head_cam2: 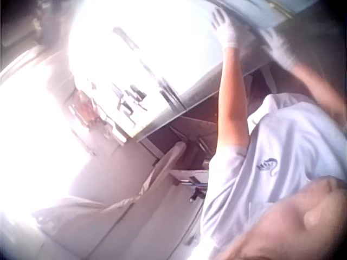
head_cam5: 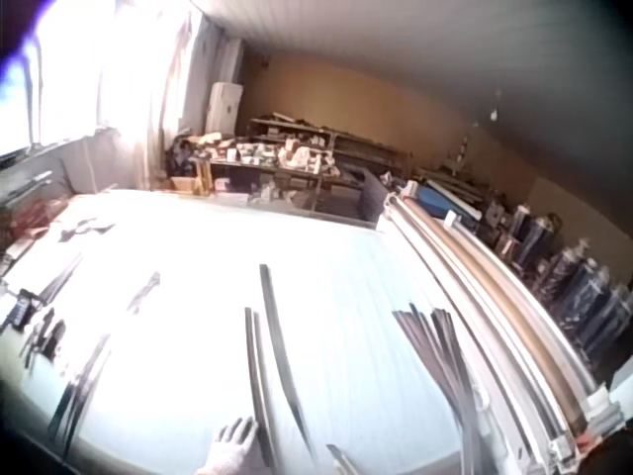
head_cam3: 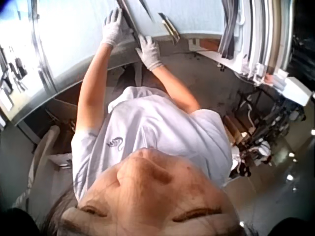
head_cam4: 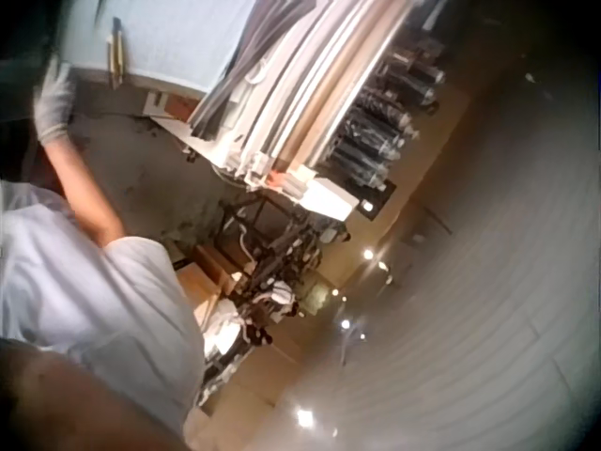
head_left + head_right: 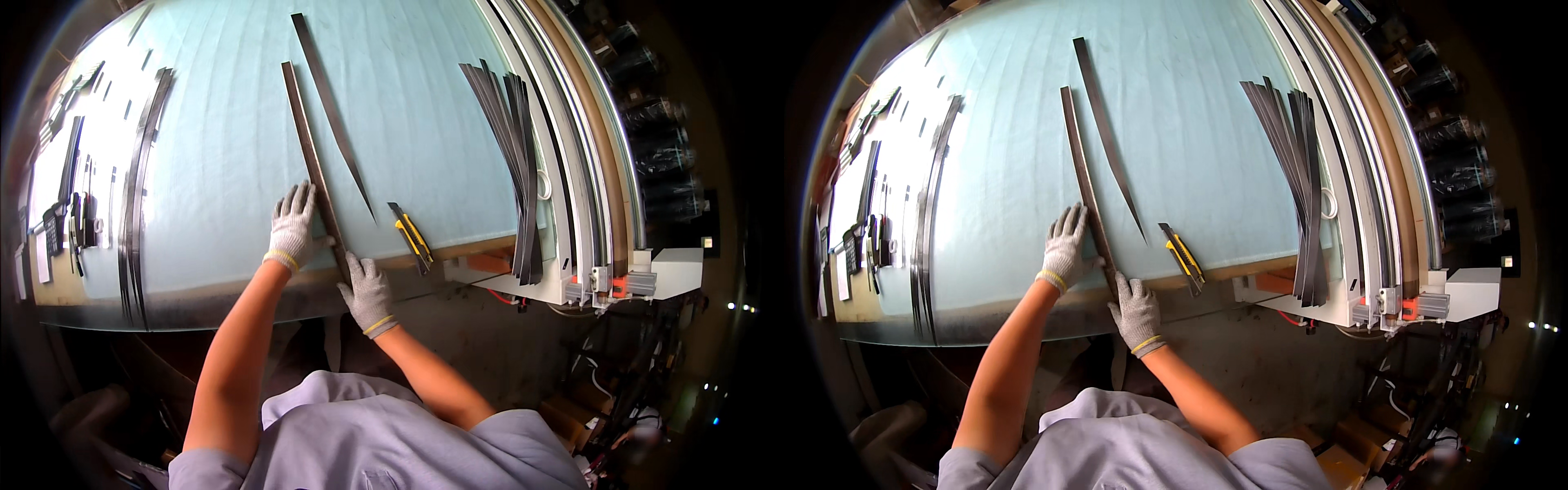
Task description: The person uses a utility knife to cut long, dark rubber strips on a large glass table. They align the strips, score them with the blade, and snap them into shorter pieces.
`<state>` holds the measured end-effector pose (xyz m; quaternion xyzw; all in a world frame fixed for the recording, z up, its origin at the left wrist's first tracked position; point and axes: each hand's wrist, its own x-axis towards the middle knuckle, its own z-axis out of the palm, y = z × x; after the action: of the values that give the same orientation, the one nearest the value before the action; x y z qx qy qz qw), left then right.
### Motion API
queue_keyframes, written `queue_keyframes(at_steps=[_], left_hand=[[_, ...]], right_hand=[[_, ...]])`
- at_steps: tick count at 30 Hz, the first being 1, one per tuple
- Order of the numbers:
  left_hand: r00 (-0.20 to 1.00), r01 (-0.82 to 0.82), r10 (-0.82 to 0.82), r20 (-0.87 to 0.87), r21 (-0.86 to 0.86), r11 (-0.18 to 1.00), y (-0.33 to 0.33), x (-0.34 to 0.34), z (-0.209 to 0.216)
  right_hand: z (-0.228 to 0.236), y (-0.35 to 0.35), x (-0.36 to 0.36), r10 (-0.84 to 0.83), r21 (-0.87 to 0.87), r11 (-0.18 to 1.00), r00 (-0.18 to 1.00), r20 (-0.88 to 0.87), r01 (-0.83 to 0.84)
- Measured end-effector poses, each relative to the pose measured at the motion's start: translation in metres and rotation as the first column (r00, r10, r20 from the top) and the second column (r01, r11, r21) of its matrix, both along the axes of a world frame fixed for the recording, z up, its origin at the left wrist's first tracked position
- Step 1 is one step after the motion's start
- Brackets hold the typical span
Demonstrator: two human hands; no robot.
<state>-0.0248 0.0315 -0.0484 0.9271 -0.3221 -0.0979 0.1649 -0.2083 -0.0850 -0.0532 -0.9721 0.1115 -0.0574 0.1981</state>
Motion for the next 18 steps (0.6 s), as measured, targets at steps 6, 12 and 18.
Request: queue_keyframes(at_steps=[6, 12, 18], left_hand=[[0.997, -0.041, 0.033, -0.064, -0.123, 0.992, 0.047, -0.06, -0.002], [0.979, -0.172, 0.133, -0.155, -0.273, 0.947, 0.055, -0.091, 0.012], [0.576, -0.706, 0.154, -0.802, -0.393, 0.589, 0.016, -0.114, -0.004]], right_hand=[[-0.001, 0.012, -0.032, -0.086, 0.021, 0.996, 0.992, -0.098, 0.088], [0.017, 0.022, -0.081, -0.126, -0.012, 0.991, 0.921, -0.369, 0.131], [0.022, 0.005, -0.065, 0.018, 0.348, 0.937, 0.995, -0.095, 0.016]])
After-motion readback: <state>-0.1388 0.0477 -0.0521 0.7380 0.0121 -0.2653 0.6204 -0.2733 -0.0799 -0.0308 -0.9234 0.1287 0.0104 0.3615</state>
